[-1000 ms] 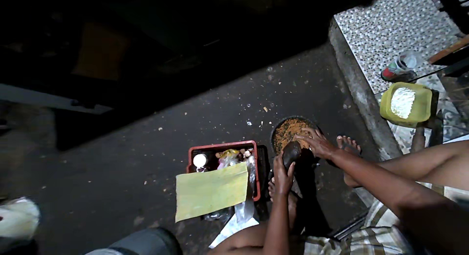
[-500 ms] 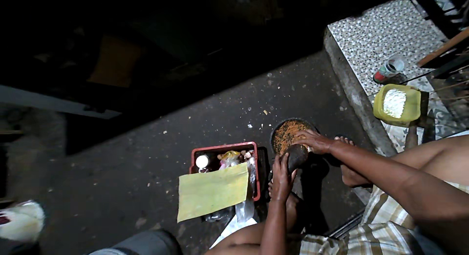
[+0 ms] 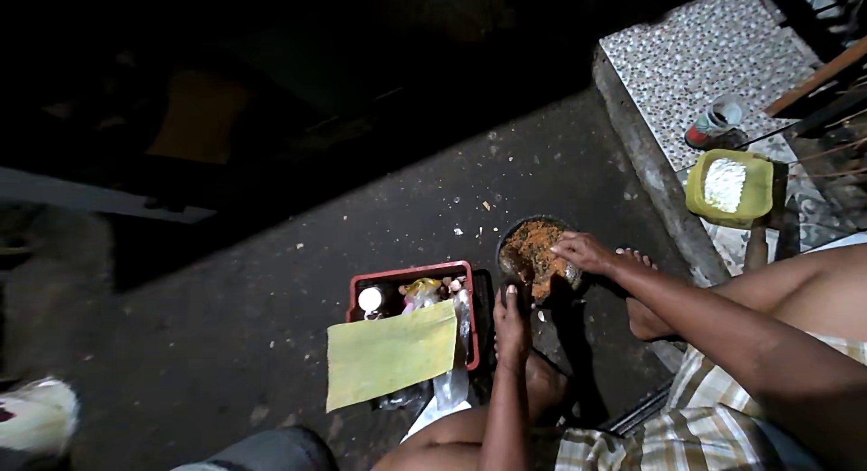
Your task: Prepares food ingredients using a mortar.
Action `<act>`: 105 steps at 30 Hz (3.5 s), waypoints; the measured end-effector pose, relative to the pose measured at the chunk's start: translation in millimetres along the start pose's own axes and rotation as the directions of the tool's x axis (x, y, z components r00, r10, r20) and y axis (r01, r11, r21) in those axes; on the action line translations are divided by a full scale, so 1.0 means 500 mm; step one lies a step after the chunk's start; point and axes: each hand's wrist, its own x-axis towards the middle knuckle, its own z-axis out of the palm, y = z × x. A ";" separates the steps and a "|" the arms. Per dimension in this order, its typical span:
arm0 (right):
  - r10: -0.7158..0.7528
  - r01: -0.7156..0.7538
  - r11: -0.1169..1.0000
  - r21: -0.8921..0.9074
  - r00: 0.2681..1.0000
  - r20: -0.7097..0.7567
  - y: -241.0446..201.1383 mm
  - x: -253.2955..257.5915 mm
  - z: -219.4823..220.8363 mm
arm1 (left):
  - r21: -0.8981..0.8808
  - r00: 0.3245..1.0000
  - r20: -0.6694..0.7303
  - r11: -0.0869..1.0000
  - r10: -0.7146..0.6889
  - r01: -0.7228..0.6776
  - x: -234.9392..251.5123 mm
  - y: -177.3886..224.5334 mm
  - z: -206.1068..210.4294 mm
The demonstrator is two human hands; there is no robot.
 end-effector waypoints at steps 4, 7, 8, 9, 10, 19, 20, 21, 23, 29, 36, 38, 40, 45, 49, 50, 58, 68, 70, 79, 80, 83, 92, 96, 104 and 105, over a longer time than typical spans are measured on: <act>0.234 -0.212 0.950 -0.231 0.969 0.074 0.002 0.001 0.035 | -0.238 0.978 -0.032 0.952 -0.208 0.194 0.000 0.011 0.017; 0.082 -0.088 0.978 -0.191 0.996 -0.035 -0.031 -0.004 0.044 | -0.278 0.957 -0.051 0.924 -0.286 0.261 -0.003 0.018 0.021; -0.017 0.005 0.988 -0.152 0.997 -0.078 -0.045 -0.008 0.047 | -0.272 0.956 -0.055 0.926 -0.287 0.262 -0.002 0.016 0.021; -0.098 0.086 0.990 -0.113 0.990 -0.105 -0.056 -0.009 0.048 | -0.269 0.958 -0.056 0.928 -0.283 0.258 0.001 0.014 0.021; -0.172 0.162 0.983 -0.088 0.977 -0.128 -0.066 -0.006 0.049 | -0.267 0.959 -0.057 0.929 -0.279 0.255 0.005 0.012 0.023; -0.445 0.444 0.893 -0.074 0.896 0.014 -0.097 0.024 0.087 | -0.240 0.959 -0.060 0.936 -0.278 0.257 0.018 0.004 0.027; -0.480 0.479 0.873 -0.089 0.877 0.005 -0.094 0.023 0.093 | -0.244 0.957 -0.060 0.934 -0.284 0.262 0.018 0.005 0.027; -0.526 0.521 0.846 -0.111 0.850 -0.019 -0.089 0.021 0.098 | -0.253 0.953 -0.063 0.929 -0.296 0.271 0.018 0.008 0.028; -0.621 0.605 0.780 -0.158 0.780 -0.075 -0.072 0.018 0.105 | -0.300 0.942 -0.069 0.907 -0.329 0.295 0.015 0.013 0.028; -0.649 0.637 0.761 -0.124 0.743 -0.163 -0.037 0.010 0.103 | -0.537 0.888 -0.065 0.766 -0.455 0.353 0.009 0.033 0.030; -0.500 0.520 0.854 -0.019 0.810 -0.307 -0.002 0.003 0.105 | -0.710 0.867 0.035 0.598 -0.497 0.372 -0.008 0.069 0.028; -0.417 0.431 0.902 -0.005 0.869 -0.266 0.013 0.002 0.103 | -0.734 0.867 0.082 0.559 -0.491 0.385 -0.011 0.072 0.025; -0.338 0.345 0.939 -0.003 0.919 -0.202 0.019 0.003 0.093 | -0.764 0.866 0.127 0.509 -0.484 0.397 -0.014 0.075 0.021; -0.257 0.259 0.966 -0.024 0.933 -0.252 0.012 0.022 0.087 | -0.811 0.866 0.214 0.412 -0.452 0.415 -0.013 0.063 0.008; 0.018 -0.017 0.998 0.052 1.000 -0.009 0.021 0.037 0.078 | -0.814 0.870 0.235 0.401 -0.434 0.420 -0.006 0.049 0.002; 0.004 0.011 0.991 0.135 0.994 -0.108 0.009 0.034 0.079 | -0.816 0.871 0.245 0.395 -0.426 0.423 -0.005 0.044 -0.003; -0.127 0.292 0.864 0.410 0.914 -0.384 -0.049 0.029 0.107 | -0.811 0.874 0.318 0.373 -0.367 0.451 -0.007 0.037 -0.007; 0.120 -0.066 0.917 0.393 0.986 -0.115 -0.026 0.045 0.088 | -0.760 0.815 0.552 0.295 -0.179 0.579 -0.018 0.008 -0.036; 0.154 -0.103 0.921 0.375 0.982 -0.108 -0.033 0.048 0.064 | -0.741 0.803 0.582 0.323 -0.128 0.589 -0.018 0.002 -0.042; 0.262 -0.262 0.965 0.010 0.964 0.050 0.033 0.075 0.066 | -0.176 0.948 0.118 0.933 -0.295 0.313 -0.012 0.025 -0.032; 0.294 -0.291 0.953 0.081 0.955 -0.027 0.027 0.073 0.065 | -0.044 0.963 0.074 0.963 -0.261 0.264 -0.005 0.010 -0.032; 0.345 -0.279 0.916 0.287 0.914 -0.215 0.025 0.056 0.064 | 0.249 0.983 -0.002 0.952 -0.182 0.177 0.023 -0.061 -0.019; 0.456 -0.469 0.845 0.258 0.883 0.110 0.017 -0.007 0.133 | 0.747 0.967 -0.106 0.623 -0.234 0.232 0.073 -0.135 0.063; 0.507 -0.520 0.834 0.183 0.854 0.118 0.012 0.002 0.160 | 0.744 0.963 -0.145 0.617 -0.227 0.257 0.065 -0.146 0.091; 0.629 -0.640 0.768 -0.001 0.755 0.186 0.009 0.042 0.111 | 0.320 0.980 -0.004 0.928 -0.200 0.191 0.055 -0.154 0.141; 0.642 -0.644 0.763 -0.057 0.742 0.196 0.007 0.047 0.112 | 0.250 0.973 0.021 0.943 -0.230 0.218 0.052 -0.156 0.141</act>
